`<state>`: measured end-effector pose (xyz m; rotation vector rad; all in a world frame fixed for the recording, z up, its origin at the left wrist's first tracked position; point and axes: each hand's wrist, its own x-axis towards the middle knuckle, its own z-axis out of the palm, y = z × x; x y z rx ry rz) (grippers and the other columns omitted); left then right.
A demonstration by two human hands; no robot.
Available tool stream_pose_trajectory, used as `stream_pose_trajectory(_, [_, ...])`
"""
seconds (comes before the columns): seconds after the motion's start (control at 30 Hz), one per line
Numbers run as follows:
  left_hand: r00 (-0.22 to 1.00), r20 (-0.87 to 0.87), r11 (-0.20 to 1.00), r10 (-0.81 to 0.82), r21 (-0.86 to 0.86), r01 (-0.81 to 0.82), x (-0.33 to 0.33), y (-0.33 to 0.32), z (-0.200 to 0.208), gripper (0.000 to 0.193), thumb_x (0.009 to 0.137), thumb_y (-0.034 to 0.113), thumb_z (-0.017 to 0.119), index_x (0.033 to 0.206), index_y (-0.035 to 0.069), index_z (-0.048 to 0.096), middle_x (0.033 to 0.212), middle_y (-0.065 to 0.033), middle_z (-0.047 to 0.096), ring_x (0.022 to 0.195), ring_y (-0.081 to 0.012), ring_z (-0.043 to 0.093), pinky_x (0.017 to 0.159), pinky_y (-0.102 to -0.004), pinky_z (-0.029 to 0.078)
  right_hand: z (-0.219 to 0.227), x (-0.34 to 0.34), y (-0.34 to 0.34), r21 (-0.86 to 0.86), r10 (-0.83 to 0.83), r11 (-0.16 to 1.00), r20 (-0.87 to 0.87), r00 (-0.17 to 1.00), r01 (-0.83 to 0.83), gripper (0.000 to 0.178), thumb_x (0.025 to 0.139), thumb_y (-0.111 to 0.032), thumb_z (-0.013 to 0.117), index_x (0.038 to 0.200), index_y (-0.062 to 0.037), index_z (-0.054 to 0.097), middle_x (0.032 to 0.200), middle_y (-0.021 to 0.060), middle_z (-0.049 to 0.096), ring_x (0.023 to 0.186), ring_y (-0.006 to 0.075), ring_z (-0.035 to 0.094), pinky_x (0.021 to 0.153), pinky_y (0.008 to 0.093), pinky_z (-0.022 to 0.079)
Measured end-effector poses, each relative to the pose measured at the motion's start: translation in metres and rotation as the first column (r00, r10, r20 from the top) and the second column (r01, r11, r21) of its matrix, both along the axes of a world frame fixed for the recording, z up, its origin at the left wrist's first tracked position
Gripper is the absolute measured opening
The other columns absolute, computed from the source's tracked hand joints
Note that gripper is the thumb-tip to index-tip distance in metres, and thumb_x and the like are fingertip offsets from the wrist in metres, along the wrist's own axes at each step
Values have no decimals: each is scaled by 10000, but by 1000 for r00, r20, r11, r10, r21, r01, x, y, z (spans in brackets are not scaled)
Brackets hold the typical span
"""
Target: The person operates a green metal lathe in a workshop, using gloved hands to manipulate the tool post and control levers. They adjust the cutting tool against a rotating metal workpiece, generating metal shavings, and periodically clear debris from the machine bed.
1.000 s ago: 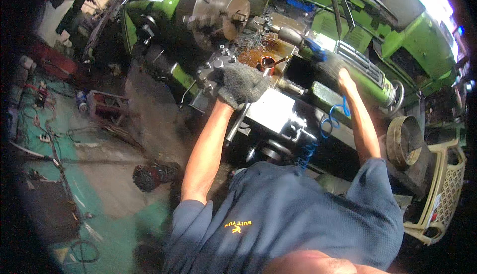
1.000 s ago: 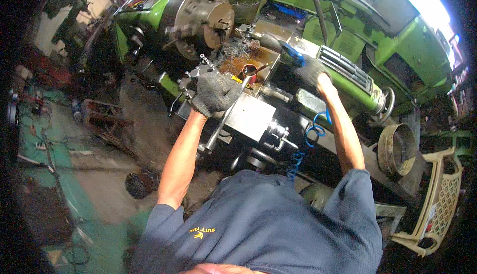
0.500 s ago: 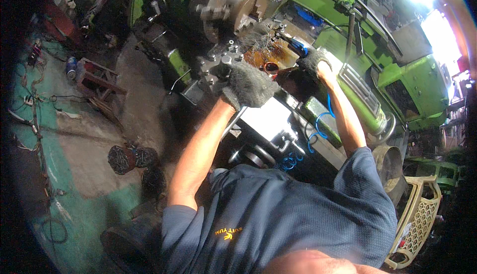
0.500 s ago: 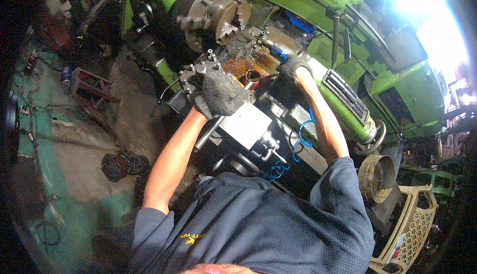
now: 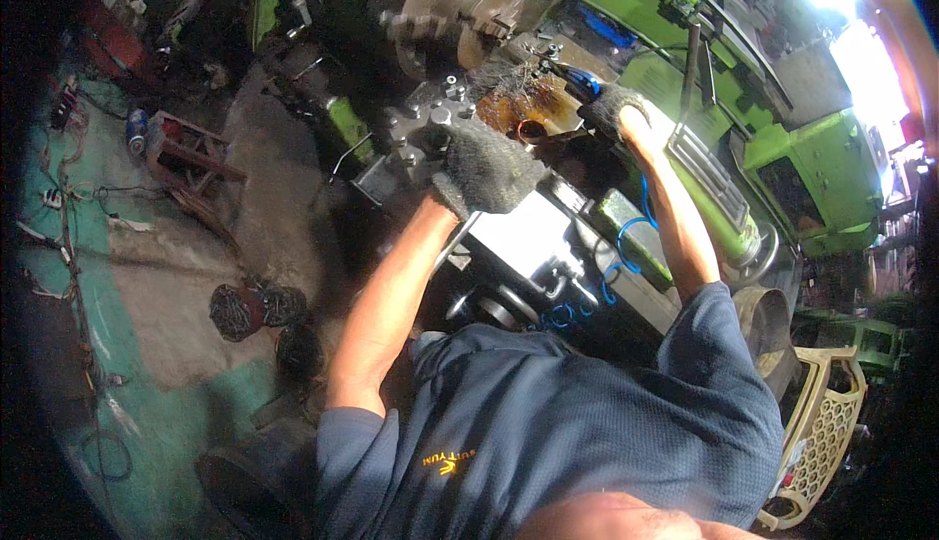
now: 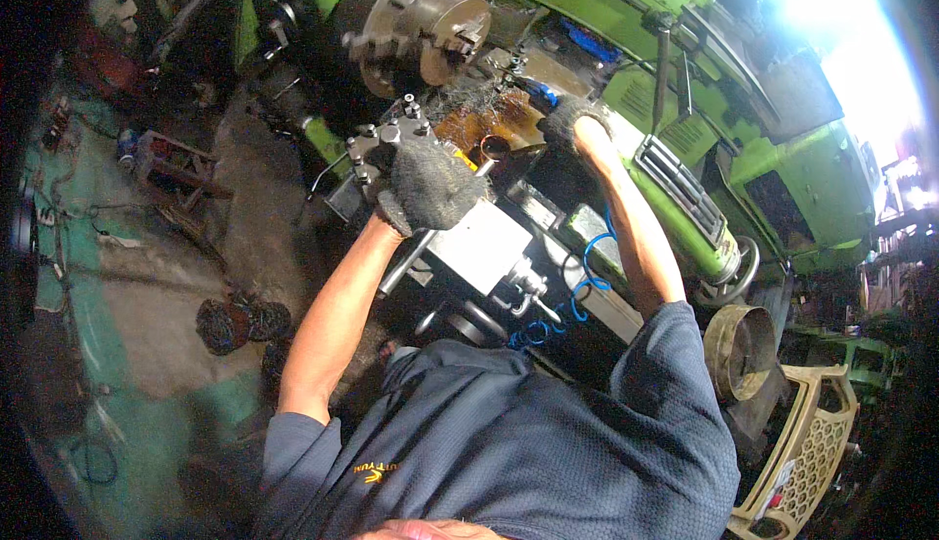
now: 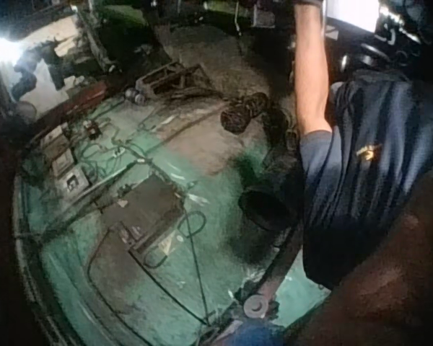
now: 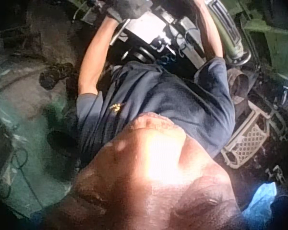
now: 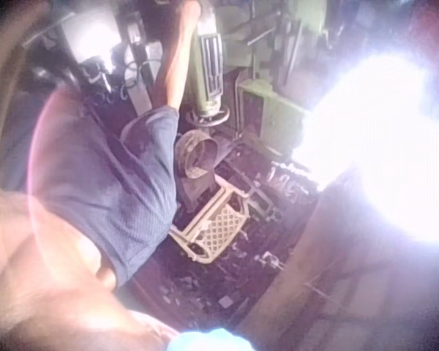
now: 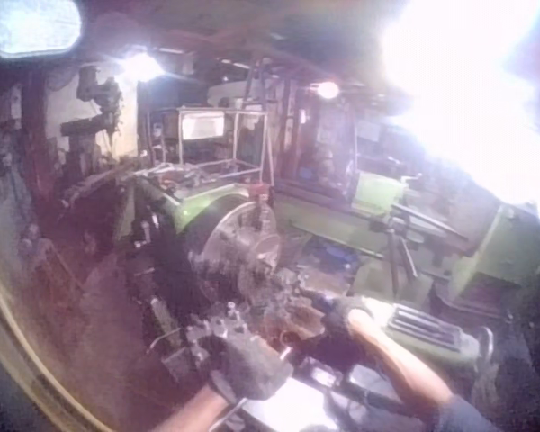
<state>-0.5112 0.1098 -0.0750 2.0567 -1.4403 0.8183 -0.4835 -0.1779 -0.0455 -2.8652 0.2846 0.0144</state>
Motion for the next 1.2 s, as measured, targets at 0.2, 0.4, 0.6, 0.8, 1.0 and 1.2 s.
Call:
stream_pose_trajectory(0.2, [1000,12,1000,3,3,-3,0,1,0,301,835,353,643,607,157,643,575,-116,608,521,-329,590,540,-490,425,10,24,7,134,-57,987,-217,975,88,380,786,-328,719,1089,-101,756,928,162,762,824,286,735,767,445,563])
stream_pose_trajectory(0.4, [999,27,1000,-29,-6,29,1,-6,0,303,837,353,641,606,158,642,571,-115,604,518,-328,585,537,-491,418,-34,51,-36,200,-25,978,-141,990,54,290,836,-232,732,1092,-103,772,840,104,762,708,198,717,678,372,575])
stream_pose_trajectory(0.6, [999,40,1000,-9,7,9,1,-5,2,279,831,336,648,619,155,635,575,-110,594,523,-329,574,531,-489,413,-5,31,-11,73,-89,992,-158,983,102,402,781,-310,738,1087,-50,752,1013,197,754,896,307,740,809,434,574])
stream_pose_trajectory(0.8, [999,43,1000,-23,-12,23,3,-5,-5,270,840,327,646,636,152,616,563,-103,563,518,-329,554,506,-486,396,16,2,8,27,-34,999,-47,998,35,386,778,-325,742,1071,-75,767,975,189,758,894,310,740,822,428,577])
stream_pose_trajectory(1.0, [995,75,996,70,54,-75,-3,-6,10,315,861,328,604,595,162,580,509,-102,510,477,-300,531,479,-472,373,-4,51,-4,260,-59,957,-268,962,131,309,798,-266,758,982,-18,774,833,138,762,691,242,734,625,406,587])
stream_pose_trajectory(1.2, [999,50,1000,22,21,-23,-1,-9,3,308,858,343,614,615,159,572,528,-109,515,484,-302,530,501,-484,382,-19,67,-24,231,-40,969,-214,976,91,422,770,-396,791,899,5,779,825,153,753,701,220,727,684,416,577])
